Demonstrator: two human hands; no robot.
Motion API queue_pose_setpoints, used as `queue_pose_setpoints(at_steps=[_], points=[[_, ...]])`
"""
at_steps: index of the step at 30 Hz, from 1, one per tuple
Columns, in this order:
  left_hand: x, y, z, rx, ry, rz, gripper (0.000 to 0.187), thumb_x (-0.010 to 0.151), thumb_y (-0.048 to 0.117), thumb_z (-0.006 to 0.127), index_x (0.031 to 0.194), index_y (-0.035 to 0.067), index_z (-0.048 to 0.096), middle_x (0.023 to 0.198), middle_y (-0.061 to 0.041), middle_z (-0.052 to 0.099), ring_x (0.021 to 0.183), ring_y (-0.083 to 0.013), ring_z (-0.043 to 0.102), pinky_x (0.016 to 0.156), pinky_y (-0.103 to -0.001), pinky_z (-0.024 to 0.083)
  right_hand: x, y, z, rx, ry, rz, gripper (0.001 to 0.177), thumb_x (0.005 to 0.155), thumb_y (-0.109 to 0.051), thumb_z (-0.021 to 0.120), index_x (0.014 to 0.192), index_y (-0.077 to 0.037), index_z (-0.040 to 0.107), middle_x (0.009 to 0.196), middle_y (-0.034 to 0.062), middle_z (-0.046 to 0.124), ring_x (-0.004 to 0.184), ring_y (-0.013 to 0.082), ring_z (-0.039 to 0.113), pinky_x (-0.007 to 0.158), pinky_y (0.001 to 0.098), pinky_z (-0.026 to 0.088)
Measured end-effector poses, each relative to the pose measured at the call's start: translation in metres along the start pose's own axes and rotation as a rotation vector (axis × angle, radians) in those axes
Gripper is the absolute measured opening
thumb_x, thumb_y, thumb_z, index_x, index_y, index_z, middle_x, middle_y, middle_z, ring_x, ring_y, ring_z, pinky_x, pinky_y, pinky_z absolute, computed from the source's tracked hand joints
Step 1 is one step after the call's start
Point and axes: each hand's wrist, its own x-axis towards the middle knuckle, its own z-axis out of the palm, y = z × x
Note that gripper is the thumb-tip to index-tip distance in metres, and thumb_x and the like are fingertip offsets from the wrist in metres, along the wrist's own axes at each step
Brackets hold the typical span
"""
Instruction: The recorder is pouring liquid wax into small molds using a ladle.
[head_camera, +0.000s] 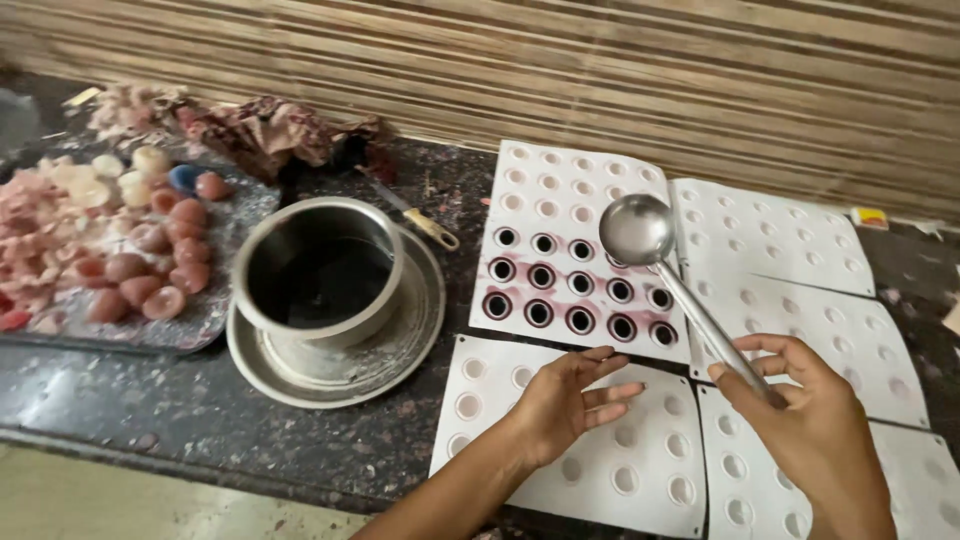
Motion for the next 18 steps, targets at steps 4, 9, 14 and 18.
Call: queue_pose_setpoints(at_steps=[4,9,14,18], points=[[-0.042,0.028,-0.020,0.218,0.095,0.286,0.050,0.099,0.020,0.041,0.146,0.001,0.043,0.147,-0.012,0.054,0.111,-0.0241,0.066,0.086,-0.033,0.058,0.011,-0.061,0.041,0.016,-0.184,-0.298,0.041,0.080,-0.008,0.079,0.120,-0.009,0.067,0.086,0.0047,0.069,0.070,0.0119,0.068,0.054,0.0267,0.047],[-0.085,0.052,-0.043,0.562,0.430,0.849,0.033,0.100,0.016,0.050,0.129,0.003,0.058,0.117,-0.010,0.068,0.095,-0.0197,0.069,0.078,-0.033,0.058,0.002,-0.146,0.109,-0.074,-0.430,-0.533,0.039,0.082,-0.016,0.076,0.120,-0.015,0.068,0.091,0.0058,0.073,0.072,0.0172,0.073,0.061,0.0324,0.055],[-0.096,0.050,-0.071,1.182,0.633,1.189,0.020,0.097,0.020,0.063,0.110,0.006,0.067,0.101,-0.011,0.069,0.086,-0.0212,0.073,0.075,-0.033,0.057,-0.001,-0.189,0.175,-0.821,-0.280,-1.034,0.042,0.084,-0.042,0.072,0.125,-0.035,0.067,0.114,0.0010,0.072,0.097,0.0347,0.070,0.081,0.0482,0.056],[-0.078,0.032,-0.091,1.195,0.713,1.194,0.018,0.098,0.026,0.063,0.108,0.011,0.068,0.102,-0.007,0.071,0.085,-0.0186,0.074,0.074,-0.031,0.059,0.093,-0.175,0.266,-0.966,-0.324,-1.281,0.048,0.085,-0.038,0.073,0.132,-0.033,0.066,0.109,0.0046,0.074,0.095,0.0307,0.073,0.077,0.0444,0.058]])
